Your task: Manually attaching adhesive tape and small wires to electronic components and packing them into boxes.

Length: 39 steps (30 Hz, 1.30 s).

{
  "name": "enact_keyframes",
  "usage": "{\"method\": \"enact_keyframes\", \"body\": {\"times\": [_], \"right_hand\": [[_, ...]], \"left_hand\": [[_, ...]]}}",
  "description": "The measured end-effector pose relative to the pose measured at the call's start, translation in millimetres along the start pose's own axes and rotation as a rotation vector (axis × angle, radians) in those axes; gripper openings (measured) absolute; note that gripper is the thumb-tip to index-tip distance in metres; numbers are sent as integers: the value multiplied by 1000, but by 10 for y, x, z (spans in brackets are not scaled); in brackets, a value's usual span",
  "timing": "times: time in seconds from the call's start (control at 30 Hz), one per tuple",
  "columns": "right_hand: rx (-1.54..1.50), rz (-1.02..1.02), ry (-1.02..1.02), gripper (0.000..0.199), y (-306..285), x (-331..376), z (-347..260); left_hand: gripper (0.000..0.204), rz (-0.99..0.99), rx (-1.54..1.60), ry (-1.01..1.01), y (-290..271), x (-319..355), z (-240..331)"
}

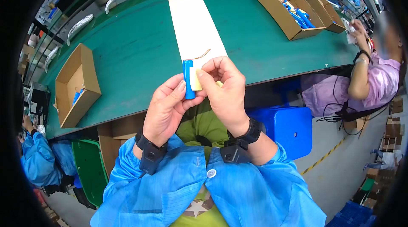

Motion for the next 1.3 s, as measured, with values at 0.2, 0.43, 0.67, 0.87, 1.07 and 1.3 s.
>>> {"method": "enact_keyframes", "body": {"times": [0.2,0.43,0.67,0.87,1.07,1.3], "right_hand": [[270,82,-289,10,50,9,-43],[473,387,-384,23,-223,-63,-233],[-564,-628,48,38,-176,-22,112],[-518,-565,-82,26,-70,158,89],[-144,-71,-341,38,-957,-544,-457],[1678,341,-206,38,-4148,-3146,487]], "left_hand": [[32,50,-105,33,137,29,51],[29,112,-395,196,29,-47,63],[31,-247,-68,-162,392,23,41],[33,-437,558,-349,398,90,-118],[31,-225,-405,-146,282,189,395],[15,922,-2093,412,-978,1101,2586]]}}
Point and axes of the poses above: each hand's wrist, its own x-axis away from the middle knuckle, its own y-axis out of the palm, z = x × y, the point moved 3 cm from there along -x, towards the middle knuckle, and after that the axes turned 9 degrees about x, right-handed, at the moved point
